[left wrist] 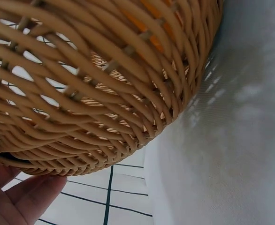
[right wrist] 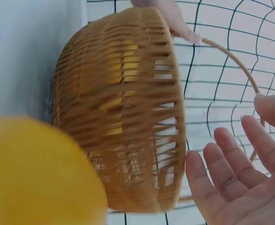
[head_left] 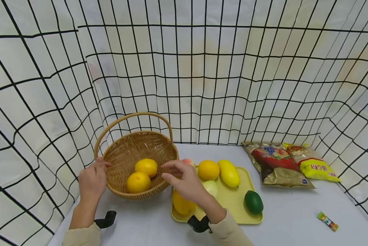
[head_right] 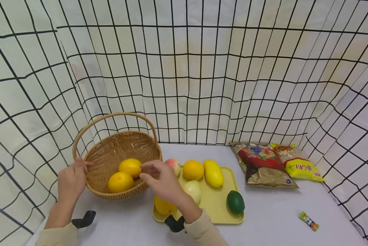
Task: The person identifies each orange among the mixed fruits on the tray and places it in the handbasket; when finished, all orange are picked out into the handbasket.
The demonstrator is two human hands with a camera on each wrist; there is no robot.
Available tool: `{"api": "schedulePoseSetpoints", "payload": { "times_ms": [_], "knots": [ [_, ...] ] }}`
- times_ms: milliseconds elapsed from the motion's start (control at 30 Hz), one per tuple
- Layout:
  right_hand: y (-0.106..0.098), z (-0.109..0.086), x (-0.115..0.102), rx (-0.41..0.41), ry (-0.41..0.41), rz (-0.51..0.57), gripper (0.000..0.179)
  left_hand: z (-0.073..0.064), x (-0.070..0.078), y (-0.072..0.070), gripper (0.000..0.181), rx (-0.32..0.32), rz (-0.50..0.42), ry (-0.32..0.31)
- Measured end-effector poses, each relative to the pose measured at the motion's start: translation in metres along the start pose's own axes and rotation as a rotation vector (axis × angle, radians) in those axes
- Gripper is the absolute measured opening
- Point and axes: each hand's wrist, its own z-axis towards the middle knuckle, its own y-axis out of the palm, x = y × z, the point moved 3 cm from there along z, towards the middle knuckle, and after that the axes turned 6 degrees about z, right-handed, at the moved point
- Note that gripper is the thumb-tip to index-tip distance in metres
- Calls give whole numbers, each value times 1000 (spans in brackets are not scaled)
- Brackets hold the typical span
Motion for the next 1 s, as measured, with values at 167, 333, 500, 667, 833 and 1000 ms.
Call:
{"api": "schedulePoseSetpoints", "payload": {
  "times_ms": [167,333,500,667,833,1000],
  "knots": [
    [-13,-6,3,28,35,12,22,1,-2,0,70,-14,-9,-34],
    [-29,-13,13,64,68,-39,23,0,-1,0,70,-23,-25,-48],
    [-43,-23,35,70,126,-132,23,-1,1,-1,71,-11,-21,-50],
    [-47,-29,57,52,122,-169,27,0,1,-1,72,-18,-14,-59],
    [-44,-30,63,32,77,-164,34,0,0,-2,73,-9,-11,-63],
    [-41,-32,62,-30,106,-272,41,-1,-2,-2,74,-9,-18,-65]
  ]
}}
